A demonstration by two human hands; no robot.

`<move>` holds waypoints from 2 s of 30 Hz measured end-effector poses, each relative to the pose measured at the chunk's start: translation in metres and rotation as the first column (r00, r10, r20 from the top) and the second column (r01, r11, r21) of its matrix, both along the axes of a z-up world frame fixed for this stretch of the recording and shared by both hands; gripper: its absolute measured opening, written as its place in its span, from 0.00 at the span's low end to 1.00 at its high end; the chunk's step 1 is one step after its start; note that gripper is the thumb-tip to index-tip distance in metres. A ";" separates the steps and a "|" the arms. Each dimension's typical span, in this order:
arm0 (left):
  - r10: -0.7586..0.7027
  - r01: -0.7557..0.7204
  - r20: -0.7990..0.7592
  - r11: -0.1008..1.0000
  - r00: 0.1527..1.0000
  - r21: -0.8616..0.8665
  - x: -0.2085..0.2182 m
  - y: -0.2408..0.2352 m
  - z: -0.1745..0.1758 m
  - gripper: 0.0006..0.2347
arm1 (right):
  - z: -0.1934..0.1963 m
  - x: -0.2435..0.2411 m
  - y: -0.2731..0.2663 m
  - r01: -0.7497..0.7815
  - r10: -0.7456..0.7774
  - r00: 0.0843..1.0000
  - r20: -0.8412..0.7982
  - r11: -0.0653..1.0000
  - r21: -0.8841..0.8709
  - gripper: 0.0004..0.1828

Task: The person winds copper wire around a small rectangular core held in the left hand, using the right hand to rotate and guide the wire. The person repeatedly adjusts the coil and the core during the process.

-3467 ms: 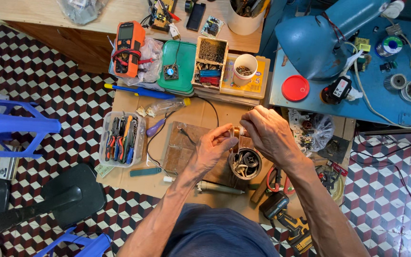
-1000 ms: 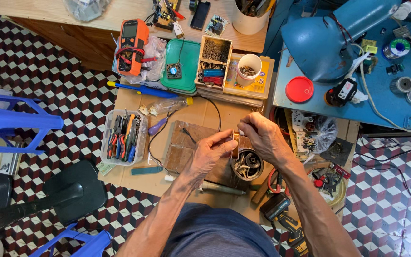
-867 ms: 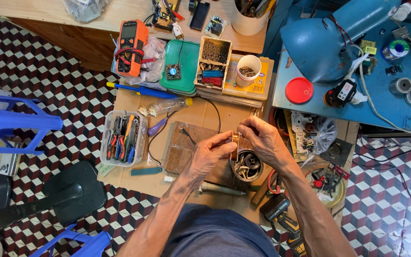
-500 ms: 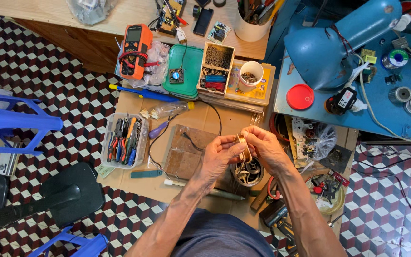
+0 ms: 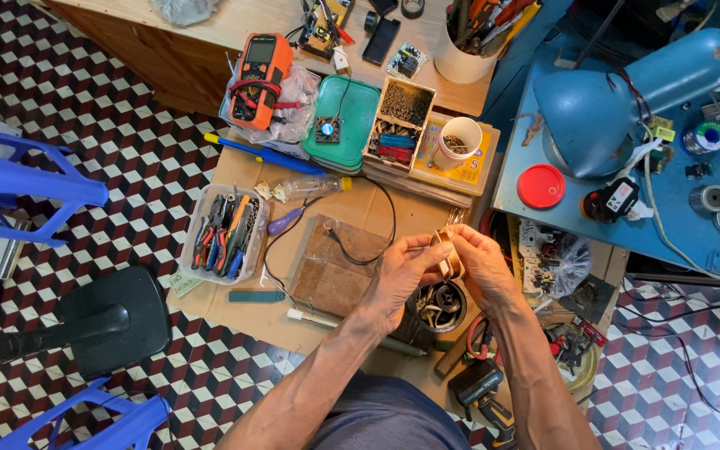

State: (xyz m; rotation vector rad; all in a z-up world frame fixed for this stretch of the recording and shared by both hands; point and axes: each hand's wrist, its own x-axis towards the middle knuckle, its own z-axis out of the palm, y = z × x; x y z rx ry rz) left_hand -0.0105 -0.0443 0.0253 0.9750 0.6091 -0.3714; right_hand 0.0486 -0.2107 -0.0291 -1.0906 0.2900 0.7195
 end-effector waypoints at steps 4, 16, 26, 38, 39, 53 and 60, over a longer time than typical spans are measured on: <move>0.054 -0.049 0.038 0.989 0.998 -0.141 -0.004 0.001 -0.011 0.25 | -0.001 -0.003 0.003 0.005 0.012 0.994 0.113 0.989 -0.145 0.08; 0.059 -0.013 0.142 0.952 0.988 -0.306 -0.007 -0.001 -0.011 0.19 | 0.003 -0.007 -0.002 0.057 -0.039 0.989 0.143 0.990 -0.125 0.09; 0.042 -0.023 0.104 0.984 0.994 -0.175 -0.001 0.001 -0.006 0.24 | 0.016 -0.008 0.003 0.022 -0.021 0.998 0.052 1.000 -0.015 0.10; 0.111 -0.089 0.087 0.969 0.990 -0.231 0.005 0.006 -0.015 0.27 | -0.007 -0.009 0.001 0.020 -0.018 0.999 0.034 0.998 -0.064 0.12; 0.081 -0.062 0.105 0.983 0.991 -0.175 0.007 0.005 -0.014 0.27 | -0.010 -0.009 -0.001 0.022 -0.020 0.999 0.028 0.998 -0.064 0.12; -0.143 0.069 0.272 0.962 0.952 0.262 0.004 -0.007 0.009 0.25 | -0.006 -0.010 -0.023 -0.024 0.032 0.997 0.076 0.995 -0.101 0.11; 0.074 -0.052 0.133 0.986 0.988 -0.159 0.013 0.001 -0.007 0.27 | 0.003 -0.002 -0.025 -0.079 0.077 0.997 -0.025 0.994 -0.077 0.09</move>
